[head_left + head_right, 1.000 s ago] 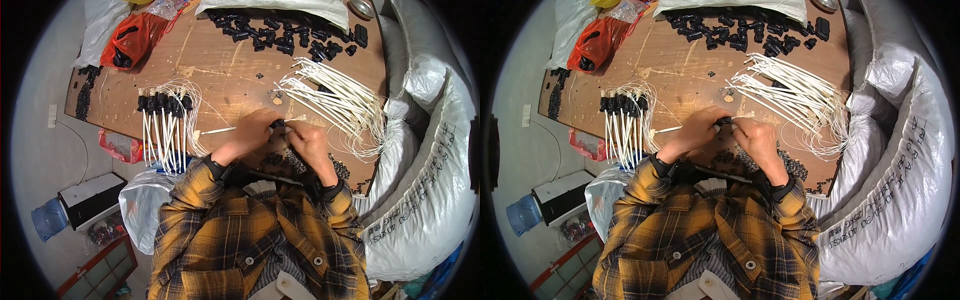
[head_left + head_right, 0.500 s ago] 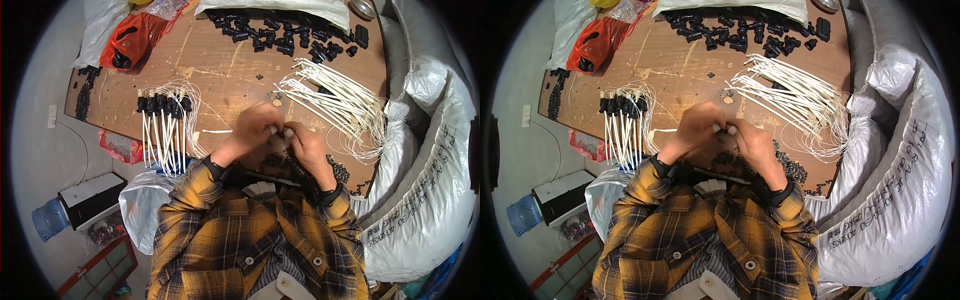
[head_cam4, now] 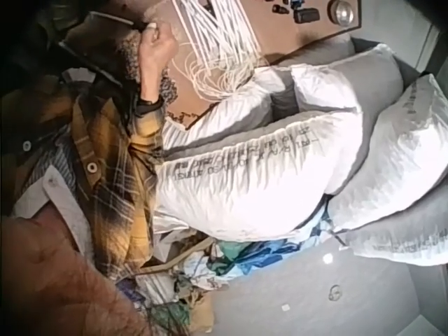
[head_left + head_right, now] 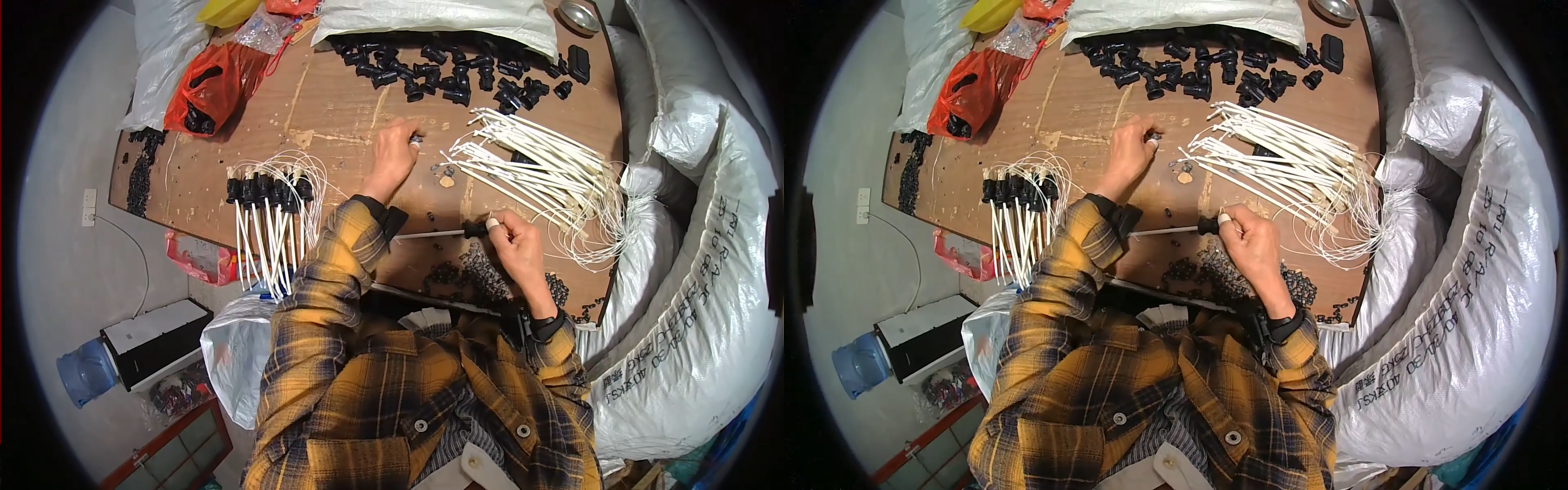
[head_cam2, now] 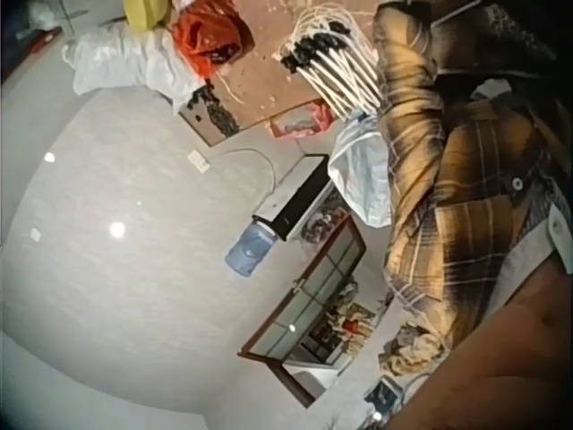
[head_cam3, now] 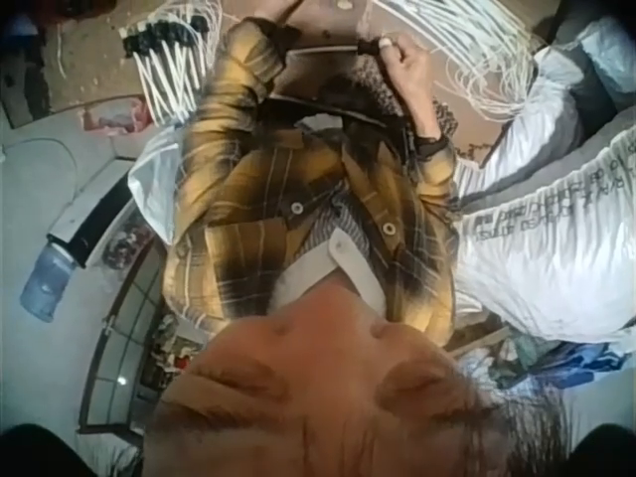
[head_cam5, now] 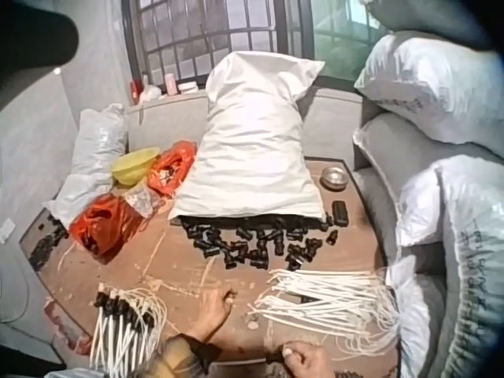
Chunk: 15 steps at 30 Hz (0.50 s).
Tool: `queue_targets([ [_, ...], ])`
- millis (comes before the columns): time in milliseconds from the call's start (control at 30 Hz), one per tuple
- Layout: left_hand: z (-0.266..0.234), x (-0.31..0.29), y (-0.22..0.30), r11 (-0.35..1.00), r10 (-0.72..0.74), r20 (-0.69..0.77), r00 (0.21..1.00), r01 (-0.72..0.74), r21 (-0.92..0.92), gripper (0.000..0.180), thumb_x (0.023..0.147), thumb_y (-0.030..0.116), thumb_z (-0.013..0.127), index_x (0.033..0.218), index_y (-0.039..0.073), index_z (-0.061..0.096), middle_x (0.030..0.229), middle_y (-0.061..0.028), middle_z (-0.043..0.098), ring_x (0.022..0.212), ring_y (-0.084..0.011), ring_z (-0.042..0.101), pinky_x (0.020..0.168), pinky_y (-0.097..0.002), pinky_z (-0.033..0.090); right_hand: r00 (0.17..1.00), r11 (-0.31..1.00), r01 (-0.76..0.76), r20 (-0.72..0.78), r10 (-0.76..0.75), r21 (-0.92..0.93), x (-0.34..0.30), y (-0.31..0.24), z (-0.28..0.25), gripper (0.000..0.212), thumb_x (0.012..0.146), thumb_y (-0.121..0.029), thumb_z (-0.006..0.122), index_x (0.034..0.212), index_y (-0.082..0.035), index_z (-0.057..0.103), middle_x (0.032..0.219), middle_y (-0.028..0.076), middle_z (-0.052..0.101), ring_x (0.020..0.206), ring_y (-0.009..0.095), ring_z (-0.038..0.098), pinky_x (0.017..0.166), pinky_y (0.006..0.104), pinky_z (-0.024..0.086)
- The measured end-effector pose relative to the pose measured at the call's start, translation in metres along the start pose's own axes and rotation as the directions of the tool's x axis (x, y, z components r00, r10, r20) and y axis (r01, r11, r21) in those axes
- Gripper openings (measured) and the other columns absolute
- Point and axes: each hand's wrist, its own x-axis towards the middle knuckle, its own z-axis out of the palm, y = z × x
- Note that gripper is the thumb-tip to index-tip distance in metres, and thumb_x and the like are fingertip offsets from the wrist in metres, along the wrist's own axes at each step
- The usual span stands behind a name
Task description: The person assembles components by hand, inserting white tubes into black plastic connectors and adding small metal pieces. They repeat this process, periodically moving finished units aside or placing them into a large white bag.
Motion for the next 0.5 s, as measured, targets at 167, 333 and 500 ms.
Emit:
queue_targets([
  [167,-0.008,-0.012,-0.008,0.996,-0.022,0.015,1.0,0.023,-0.09,0.022,0.073,-0.005,0.06,0.084,0.009,0.072,0.079,-0.0119,0.065,0.076,-0.0285,0.065,0.068,-0.0368,0.051,0.994,0.992,-0.101,-0.041,0.105,0.08,0.004,0.006,-0.005,0.012,0.087,-0.01,0.059,0.087,0.0,0.065,0.059,-0.007,0.045,0.055,0.002,0.037,0.049,0.0217,0.03],
  [333,-0.009,-0.039,0.013,0.905,-0.075,0.134,0.988,0.124,-0.406,0.021,0.073,-0.006,0.059,0.081,0.009,0.072,0.077,-0.0062,0.066,0.07,-0.0201,0.063,0.064,-0.0314,0.05,0.986,0.983,-0.153,-0.053,0.159,0.1,0.011,0.003,0.0,0.012,0.087,-0.011,0.061,0.087,0.0,0.066,0.058,-0.007,0.044,0.055,0.002,0.035,0.049,0.0215,0.029],
  [500,-0.021,-0.084,0.086,0.666,-0.077,0.348,0.934,0.307,-0.679,0.016,0.077,-0.007,0.058,0.086,0.002,0.068,0.081,0.0001,0.064,0.072,-0.0073,0.057,0.064,-0.0209,0.045,0.961,0.981,0.11,-0.234,-0.146,-0.159,0.013,0.015,0.016,0.01,0.083,-0.014,0.062,0.083,-0.004,0.064,0.055,0.01,0.056,0.045,0.023,0.054,0.046,0.0338,0.041],
])
